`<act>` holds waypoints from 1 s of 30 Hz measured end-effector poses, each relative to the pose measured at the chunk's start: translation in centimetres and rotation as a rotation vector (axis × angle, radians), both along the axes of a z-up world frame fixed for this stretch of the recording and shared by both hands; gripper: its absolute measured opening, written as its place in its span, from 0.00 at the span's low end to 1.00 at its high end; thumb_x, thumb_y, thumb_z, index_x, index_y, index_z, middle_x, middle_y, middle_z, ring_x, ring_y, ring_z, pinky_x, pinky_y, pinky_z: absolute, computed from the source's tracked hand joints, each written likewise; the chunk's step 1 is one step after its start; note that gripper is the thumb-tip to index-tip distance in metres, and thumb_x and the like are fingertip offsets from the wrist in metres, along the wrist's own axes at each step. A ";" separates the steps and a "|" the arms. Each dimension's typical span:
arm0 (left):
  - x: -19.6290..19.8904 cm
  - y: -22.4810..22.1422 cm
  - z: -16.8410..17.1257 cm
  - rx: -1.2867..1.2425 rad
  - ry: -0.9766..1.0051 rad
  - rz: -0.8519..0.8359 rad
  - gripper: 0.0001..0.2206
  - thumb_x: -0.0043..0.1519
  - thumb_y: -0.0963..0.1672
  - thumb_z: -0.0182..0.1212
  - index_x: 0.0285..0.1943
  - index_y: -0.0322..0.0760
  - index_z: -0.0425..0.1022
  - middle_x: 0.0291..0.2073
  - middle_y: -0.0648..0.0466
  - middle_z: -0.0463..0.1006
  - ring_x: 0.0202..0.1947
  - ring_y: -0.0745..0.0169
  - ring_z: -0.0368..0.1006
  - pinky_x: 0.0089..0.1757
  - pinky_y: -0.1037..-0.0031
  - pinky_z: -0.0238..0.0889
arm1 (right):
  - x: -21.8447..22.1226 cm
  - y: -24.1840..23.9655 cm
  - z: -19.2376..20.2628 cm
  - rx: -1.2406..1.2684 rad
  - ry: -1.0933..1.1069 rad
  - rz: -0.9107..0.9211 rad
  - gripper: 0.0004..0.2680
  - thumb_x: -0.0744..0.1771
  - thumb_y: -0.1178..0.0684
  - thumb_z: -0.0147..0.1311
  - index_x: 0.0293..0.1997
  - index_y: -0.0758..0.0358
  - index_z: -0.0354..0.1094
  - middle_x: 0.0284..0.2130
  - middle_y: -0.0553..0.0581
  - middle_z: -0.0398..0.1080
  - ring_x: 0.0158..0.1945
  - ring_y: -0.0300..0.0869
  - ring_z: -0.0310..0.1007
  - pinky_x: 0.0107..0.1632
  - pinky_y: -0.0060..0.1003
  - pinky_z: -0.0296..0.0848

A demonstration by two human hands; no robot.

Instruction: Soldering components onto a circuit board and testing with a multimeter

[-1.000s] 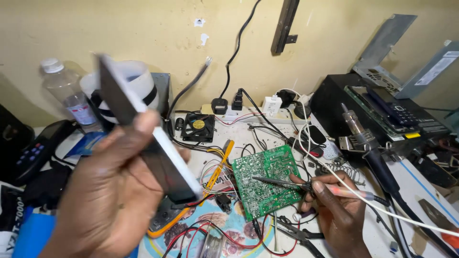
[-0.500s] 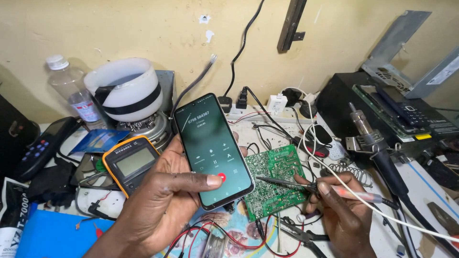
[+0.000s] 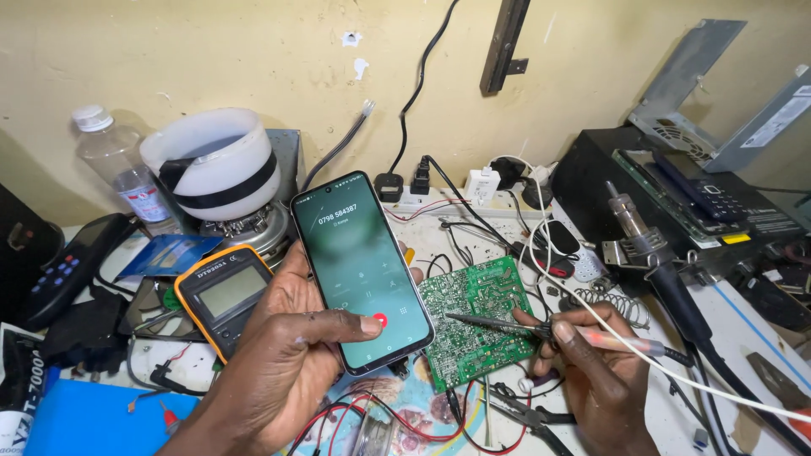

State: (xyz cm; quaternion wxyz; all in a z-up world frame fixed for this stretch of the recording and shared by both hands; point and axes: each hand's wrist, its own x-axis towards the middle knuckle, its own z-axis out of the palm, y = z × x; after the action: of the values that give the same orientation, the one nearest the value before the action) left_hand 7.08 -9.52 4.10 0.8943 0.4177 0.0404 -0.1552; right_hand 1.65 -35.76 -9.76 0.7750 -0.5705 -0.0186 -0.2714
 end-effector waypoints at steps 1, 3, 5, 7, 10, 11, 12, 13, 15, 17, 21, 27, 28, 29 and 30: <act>-0.2 -0.3 0.9 0.031 0.087 0.028 0.44 0.38 0.25 0.46 0.70 0.38 0.68 0.64 0.44 0.81 0.63 0.44 0.76 0.57 0.55 0.67 | 0.0 0.1 0.2 -0.028 -0.022 -0.001 0.03 0.67 0.59 0.54 0.35 0.64 0.63 0.17 0.58 0.67 0.16 0.42 0.70 0.62 0.64 0.78; -0.2 -0.5 1.5 0.034 0.111 0.042 0.44 0.38 0.25 0.45 0.70 0.38 0.68 0.63 0.43 0.80 0.63 0.43 0.76 0.58 0.55 0.66 | 0.0 0.1 0.3 -0.023 -0.013 -0.006 0.04 0.67 0.59 0.54 0.35 0.65 0.63 0.17 0.60 0.67 0.15 0.42 0.69 0.59 0.62 0.80; -0.2 -0.6 1.8 0.036 0.135 0.057 0.45 0.37 0.25 0.44 0.70 0.37 0.68 0.63 0.42 0.80 0.63 0.43 0.75 0.59 0.55 0.66 | 0.0 0.0 0.3 -0.017 -0.003 -0.010 0.04 0.66 0.59 0.54 0.35 0.67 0.63 0.16 0.61 0.66 0.15 0.43 0.69 0.57 0.61 0.82; -0.2 -0.5 1.7 0.014 0.136 0.054 0.45 0.38 0.25 0.43 0.71 0.39 0.67 0.64 0.41 0.80 0.62 0.41 0.75 0.58 0.53 0.66 | 0.0 0.0 0.2 -0.027 -0.005 -0.014 0.04 0.66 0.59 0.54 0.35 0.67 0.64 0.16 0.61 0.67 0.15 0.42 0.69 0.57 0.61 0.82; 0.0 -0.3 1.0 0.025 0.100 0.056 0.45 0.39 0.24 0.43 0.71 0.38 0.67 0.65 0.45 0.79 0.64 0.45 0.75 0.58 0.55 0.67 | 0.0 0.0 0.2 -0.034 0.004 -0.020 0.04 0.66 0.58 0.55 0.36 0.65 0.64 0.17 0.59 0.67 0.15 0.42 0.70 0.63 0.65 0.77; -0.1 -0.4 1.4 0.025 0.101 0.056 0.45 0.39 0.24 0.43 0.71 0.38 0.67 0.65 0.45 0.79 0.64 0.45 0.75 0.58 0.55 0.67 | 0.0 0.0 0.3 -0.034 0.005 -0.020 0.04 0.66 0.58 0.55 0.36 0.65 0.64 0.17 0.59 0.67 0.15 0.42 0.70 0.63 0.65 0.77; -0.2 -0.5 1.8 0.043 0.149 0.064 0.45 0.40 0.24 0.41 0.71 0.39 0.67 0.65 0.46 0.79 0.64 0.46 0.75 0.58 0.56 0.65 | 0.0 0.1 0.4 -0.029 0.002 -0.013 0.04 0.66 0.58 0.55 0.35 0.65 0.64 0.17 0.59 0.67 0.15 0.42 0.69 0.62 0.64 0.78; -0.3 -0.7 2.1 0.061 0.197 0.070 0.45 0.41 0.24 0.40 0.70 0.41 0.67 0.65 0.47 0.79 0.65 0.47 0.74 0.58 0.57 0.64 | 0.0 0.1 0.5 -0.024 -0.001 -0.007 0.04 0.66 0.59 0.55 0.34 0.65 0.64 0.17 0.60 0.67 0.15 0.42 0.69 0.61 0.63 0.79; 0.0 -0.3 0.7 0.058 0.140 0.038 0.45 0.39 0.25 0.43 0.70 0.41 0.67 0.64 0.44 0.80 0.62 0.43 0.76 0.54 0.55 0.66 | 0.0 -0.1 0.2 -0.035 -0.010 -0.003 0.04 0.66 0.58 0.55 0.35 0.65 0.64 0.17 0.59 0.67 0.15 0.42 0.69 0.62 0.65 0.78; 0.2 -0.1 -0.3 0.056 0.083 0.006 0.45 0.38 0.25 0.46 0.70 0.41 0.67 0.63 0.42 0.81 0.60 0.38 0.78 0.50 0.52 0.69 | 0.0 -0.1 0.1 -0.045 -0.020 0.002 0.04 0.66 0.58 0.54 0.36 0.65 0.64 0.17 0.59 0.68 0.16 0.42 0.70 0.63 0.66 0.76; 0.0 -0.3 0.2 0.059 0.056 0.015 0.43 0.40 0.26 0.50 0.70 0.40 0.67 0.63 0.44 0.80 0.61 0.43 0.77 0.54 0.54 0.69 | 0.0 -0.1 0.2 0.003 0.005 0.005 0.04 0.66 0.59 0.55 0.36 0.65 0.64 0.17 0.61 0.68 0.16 0.43 0.70 0.62 0.64 0.78; -0.6 -1.3 3.5 0.023 0.252 0.109 0.41 0.41 0.26 0.37 0.69 0.32 0.66 0.61 0.36 0.77 0.62 0.37 0.73 0.60 0.48 0.63 | -0.1 -0.1 0.2 -0.004 0.008 0.000 0.04 0.66 0.59 0.55 0.36 0.66 0.64 0.17 0.60 0.68 0.15 0.43 0.71 0.62 0.64 0.78; -0.7 -1.4 4.0 0.010 0.320 0.131 0.39 0.43 0.27 0.32 0.68 0.27 0.66 0.60 0.31 0.76 0.61 0.32 0.71 0.61 0.45 0.62 | -0.1 -0.1 0.2 -0.004 0.011 -0.001 0.03 0.66 0.59 0.55 0.36 0.65 0.64 0.17 0.60 0.69 0.16 0.43 0.71 0.62 0.64 0.78; -0.4 -0.9 2.6 0.010 0.319 0.131 0.39 0.43 0.27 0.32 0.68 0.27 0.66 0.60 0.31 0.76 0.61 0.32 0.71 0.61 0.45 0.62 | -0.1 -0.1 0.2 -0.004 0.010 -0.001 0.03 0.66 0.59 0.55 0.36 0.65 0.64 0.17 0.60 0.69 0.16 0.43 0.71 0.62 0.64 0.78; 0.0 -0.4 1.1 -0.096 0.184 0.046 0.36 0.45 0.28 0.38 0.68 0.27 0.64 0.60 0.30 0.75 0.61 0.29 0.72 0.60 0.45 0.64 | -0.1 -0.1 0.2 -0.005 0.009 -0.001 0.03 0.66 0.59 0.55 0.36 0.66 0.64 0.17 0.60 0.69 0.16 0.43 0.71 0.62 0.64 0.78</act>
State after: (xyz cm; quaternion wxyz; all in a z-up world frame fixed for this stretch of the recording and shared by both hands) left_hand 7.06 -9.94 5.22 0.9091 0.3575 0.1244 -0.1739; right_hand 1.56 -35.88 -9.52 0.7734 -0.5738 -0.0156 -0.2691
